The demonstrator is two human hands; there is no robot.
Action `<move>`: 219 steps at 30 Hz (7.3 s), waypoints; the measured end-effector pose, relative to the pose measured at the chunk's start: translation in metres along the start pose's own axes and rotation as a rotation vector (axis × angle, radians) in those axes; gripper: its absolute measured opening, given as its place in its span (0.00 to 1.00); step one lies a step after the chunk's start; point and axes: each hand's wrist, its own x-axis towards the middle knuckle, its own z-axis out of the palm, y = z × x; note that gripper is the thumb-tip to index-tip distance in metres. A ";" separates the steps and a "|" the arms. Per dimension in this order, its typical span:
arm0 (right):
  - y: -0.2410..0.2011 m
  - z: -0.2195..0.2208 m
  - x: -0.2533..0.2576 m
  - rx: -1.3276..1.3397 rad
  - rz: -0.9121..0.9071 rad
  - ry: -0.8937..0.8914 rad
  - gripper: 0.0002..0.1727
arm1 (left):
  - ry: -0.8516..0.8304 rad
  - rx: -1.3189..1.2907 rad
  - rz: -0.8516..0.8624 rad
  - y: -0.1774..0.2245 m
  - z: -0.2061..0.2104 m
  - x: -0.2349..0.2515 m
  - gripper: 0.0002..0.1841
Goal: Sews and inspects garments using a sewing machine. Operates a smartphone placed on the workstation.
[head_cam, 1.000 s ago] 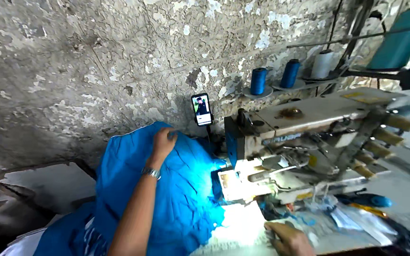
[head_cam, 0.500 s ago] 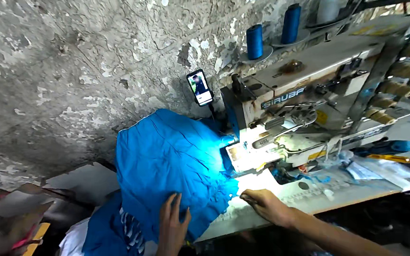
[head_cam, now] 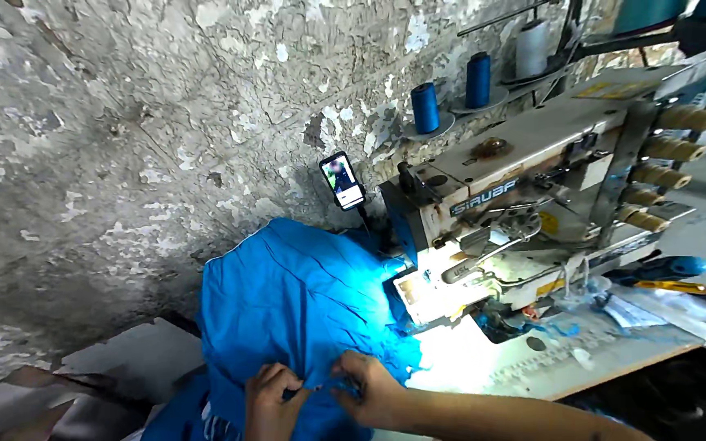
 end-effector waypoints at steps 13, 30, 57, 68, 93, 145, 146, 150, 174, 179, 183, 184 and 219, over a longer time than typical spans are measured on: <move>-0.017 -0.011 0.047 0.033 0.504 -0.053 0.16 | 0.349 0.034 0.238 0.053 -0.059 0.052 0.10; 0.036 -0.107 -0.043 -0.363 -0.449 0.074 0.07 | 0.031 0.035 0.206 0.016 0.006 -0.033 0.09; 0.049 -0.086 -0.053 -0.507 -0.252 0.146 0.18 | 0.072 -0.120 0.155 -0.012 0.058 -0.040 0.12; 0.029 -0.075 -0.024 -0.198 -0.108 0.175 0.12 | 0.326 -0.294 0.083 0.005 0.059 0.011 0.10; 0.010 -0.159 -0.075 0.389 0.755 0.648 0.09 | -0.473 -0.230 -0.214 0.109 0.187 0.163 0.20; 0.023 -0.174 -0.072 0.126 0.842 0.377 0.12 | -0.338 -0.303 0.619 0.068 0.159 0.154 0.14; 0.018 -0.174 -0.074 0.112 0.832 0.360 0.12 | -0.394 -0.296 0.613 0.068 0.164 0.150 0.15; 0.007 -0.175 -0.080 0.130 0.853 0.367 0.12 | -0.376 -0.212 0.565 0.067 0.165 0.144 0.14; -0.012 -0.219 -0.014 -0.218 0.532 -0.011 0.13 | -0.667 -0.596 0.685 0.057 0.077 0.156 0.09; -0.006 -0.229 -0.003 0.072 0.740 -0.060 0.10 | -0.436 -0.676 0.634 0.036 0.050 0.167 0.09; -0.003 -0.229 0.000 0.042 0.692 -0.015 0.14 | -0.200 -0.536 0.596 0.015 0.054 0.168 0.06; 0.000 -0.229 0.000 0.013 0.658 -0.014 0.14 | -0.134 -0.570 0.571 0.013 0.056 0.166 0.04; 0.040 -0.224 -0.047 -0.294 0.058 -0.141 0.12 | 0.145 -0.297 0.530 0.051 0.105 0.161 0.08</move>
